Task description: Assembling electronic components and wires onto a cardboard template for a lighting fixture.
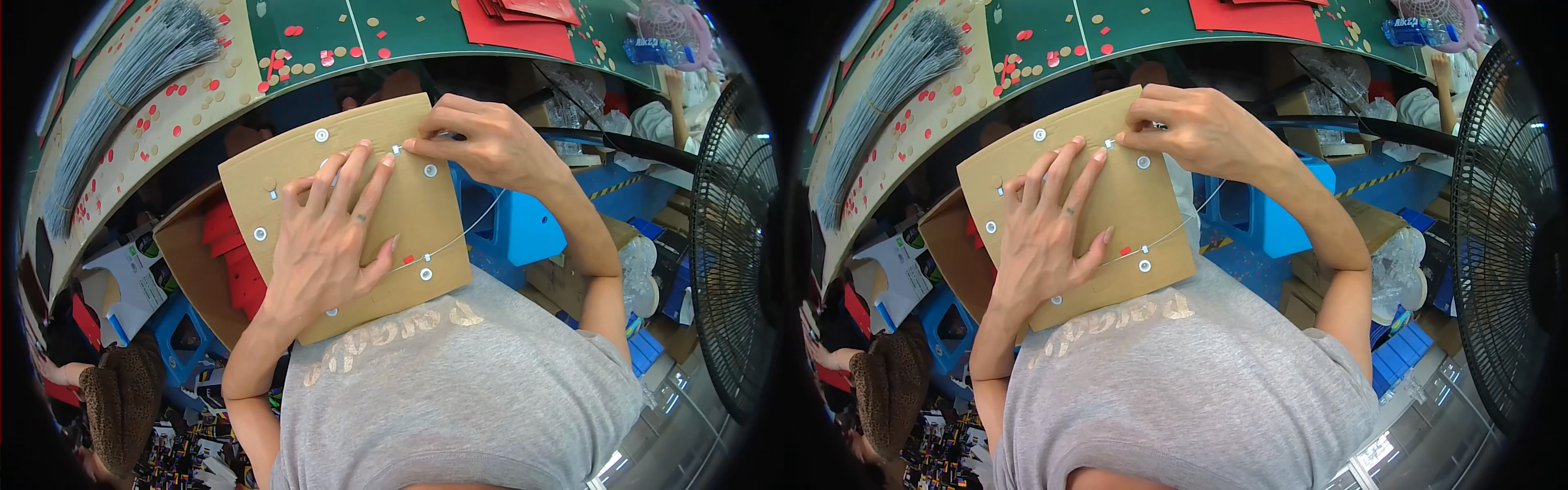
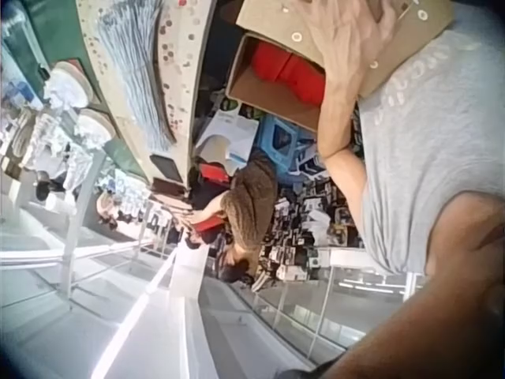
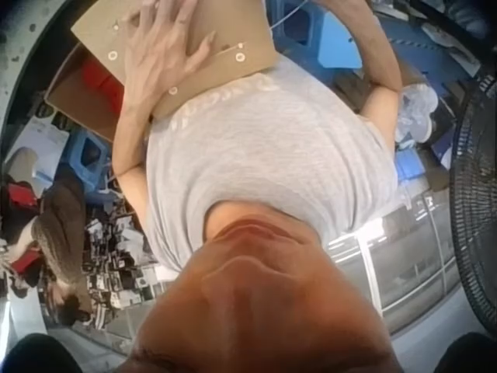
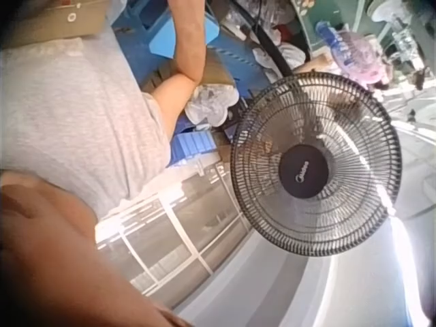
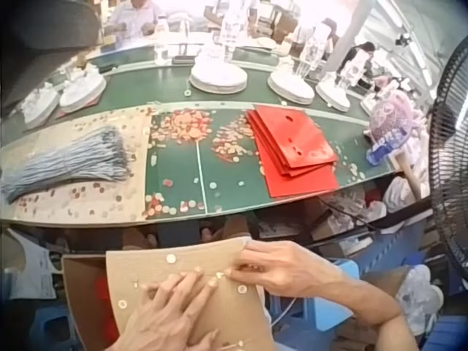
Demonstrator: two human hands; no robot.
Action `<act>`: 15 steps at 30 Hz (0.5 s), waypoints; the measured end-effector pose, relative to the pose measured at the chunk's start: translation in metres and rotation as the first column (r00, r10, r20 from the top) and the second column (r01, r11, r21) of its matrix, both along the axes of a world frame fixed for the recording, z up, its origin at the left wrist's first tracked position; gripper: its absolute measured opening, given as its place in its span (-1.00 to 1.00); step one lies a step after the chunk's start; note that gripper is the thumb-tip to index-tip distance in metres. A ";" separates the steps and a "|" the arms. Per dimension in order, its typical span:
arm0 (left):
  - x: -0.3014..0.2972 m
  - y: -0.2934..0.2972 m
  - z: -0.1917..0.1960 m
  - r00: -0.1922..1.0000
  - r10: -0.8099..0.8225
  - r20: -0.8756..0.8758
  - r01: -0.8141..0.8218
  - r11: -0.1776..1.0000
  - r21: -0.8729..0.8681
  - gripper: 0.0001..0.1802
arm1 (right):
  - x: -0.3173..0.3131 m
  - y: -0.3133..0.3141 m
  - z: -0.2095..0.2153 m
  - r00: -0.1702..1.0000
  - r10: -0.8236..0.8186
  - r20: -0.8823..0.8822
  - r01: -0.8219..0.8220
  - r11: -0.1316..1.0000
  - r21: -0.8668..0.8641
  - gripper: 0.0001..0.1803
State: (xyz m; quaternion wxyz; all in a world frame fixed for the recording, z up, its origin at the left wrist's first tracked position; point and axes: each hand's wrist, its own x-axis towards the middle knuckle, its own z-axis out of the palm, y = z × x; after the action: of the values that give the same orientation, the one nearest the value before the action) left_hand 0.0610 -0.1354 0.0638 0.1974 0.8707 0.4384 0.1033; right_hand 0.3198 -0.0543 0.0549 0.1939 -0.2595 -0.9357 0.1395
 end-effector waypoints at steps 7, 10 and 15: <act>-0.001 -0.001 0.001 1.000 -0.003 0.005 0.003 1.000 -0.012 -0.10 | 0.008 0.001 -0.001 1.000 0.002 0.028 0.000 0.997 -0.083 -0.48; -0.001 -0.001 0.002 1.000 -0.004 0.014 0.005 1.000 -0.017 -0.10 | 0.009 0.002 -0.004 0.999 0.044 -0.006 -0.044 0.995 -0.092 -0.46; -0.002 -0.001 0.001 1.000 -0.001 0.010 0.001 1.000 -0.027 -0.09 | 0.006 0.005 -0.011 0.995 0.102 0.014 -0.102 0.994 0.031 -0.46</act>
State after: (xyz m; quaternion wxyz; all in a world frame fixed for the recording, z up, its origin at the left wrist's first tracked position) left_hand 0.0587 -0.1361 0.0647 0.2114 0.8677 0.4383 0.1016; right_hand 0.3261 -0.0497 0.0441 0.1847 -0.2092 -0.9511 0.1326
